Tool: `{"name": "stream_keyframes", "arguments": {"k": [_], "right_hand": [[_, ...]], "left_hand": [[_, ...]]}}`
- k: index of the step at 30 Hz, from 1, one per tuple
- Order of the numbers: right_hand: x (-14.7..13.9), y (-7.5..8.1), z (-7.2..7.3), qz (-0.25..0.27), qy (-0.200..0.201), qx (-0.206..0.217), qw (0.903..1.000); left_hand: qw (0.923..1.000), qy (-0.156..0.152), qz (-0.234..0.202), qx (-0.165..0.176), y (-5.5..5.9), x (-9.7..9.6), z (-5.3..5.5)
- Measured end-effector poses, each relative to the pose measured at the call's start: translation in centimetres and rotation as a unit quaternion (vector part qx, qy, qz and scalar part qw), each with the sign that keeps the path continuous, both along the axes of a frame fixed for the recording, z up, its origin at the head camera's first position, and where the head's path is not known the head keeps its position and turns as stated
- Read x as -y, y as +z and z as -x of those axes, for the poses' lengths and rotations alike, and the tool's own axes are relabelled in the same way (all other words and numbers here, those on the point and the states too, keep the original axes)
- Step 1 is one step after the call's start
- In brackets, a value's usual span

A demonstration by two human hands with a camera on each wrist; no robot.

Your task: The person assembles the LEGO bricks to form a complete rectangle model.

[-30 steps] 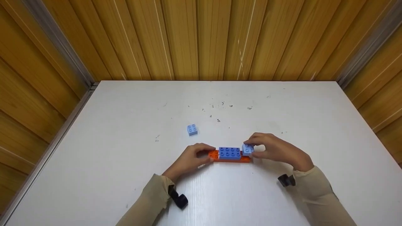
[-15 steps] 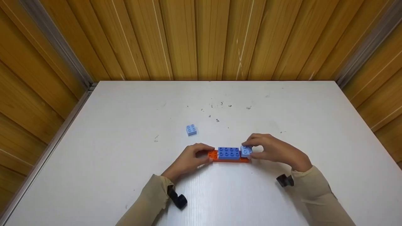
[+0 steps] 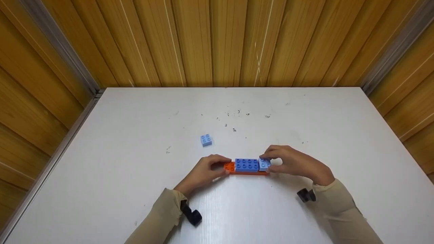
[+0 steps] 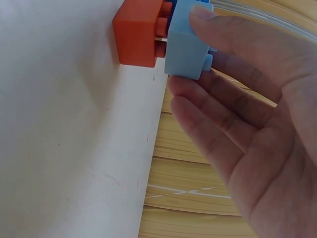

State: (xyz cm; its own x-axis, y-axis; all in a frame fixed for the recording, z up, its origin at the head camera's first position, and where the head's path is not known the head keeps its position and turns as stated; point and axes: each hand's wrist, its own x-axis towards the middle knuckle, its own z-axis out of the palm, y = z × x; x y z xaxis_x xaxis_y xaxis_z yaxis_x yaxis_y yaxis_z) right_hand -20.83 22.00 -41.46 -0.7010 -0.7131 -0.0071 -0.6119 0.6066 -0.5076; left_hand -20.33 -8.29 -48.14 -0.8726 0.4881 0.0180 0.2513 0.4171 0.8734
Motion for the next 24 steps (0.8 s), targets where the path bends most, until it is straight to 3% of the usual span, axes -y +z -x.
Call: {"name": "stream_keyframes", "arguments": {"k": [15, 24], "right_hand": [[0.28, 0.07, -0.19, -0.008, 0.007, -0.014, 0.9999], [0.48, -0.01, -0.23, -0.026, -0.008, 0.009, 0.9996]], "left_hand": [[0.9997, -0.011, -0.009, -0.019, -0.04, 0.11, -0.02], [0.9999, -0.008, -0.004, -0.013, 0.05, 0.09, -0.08]]}}
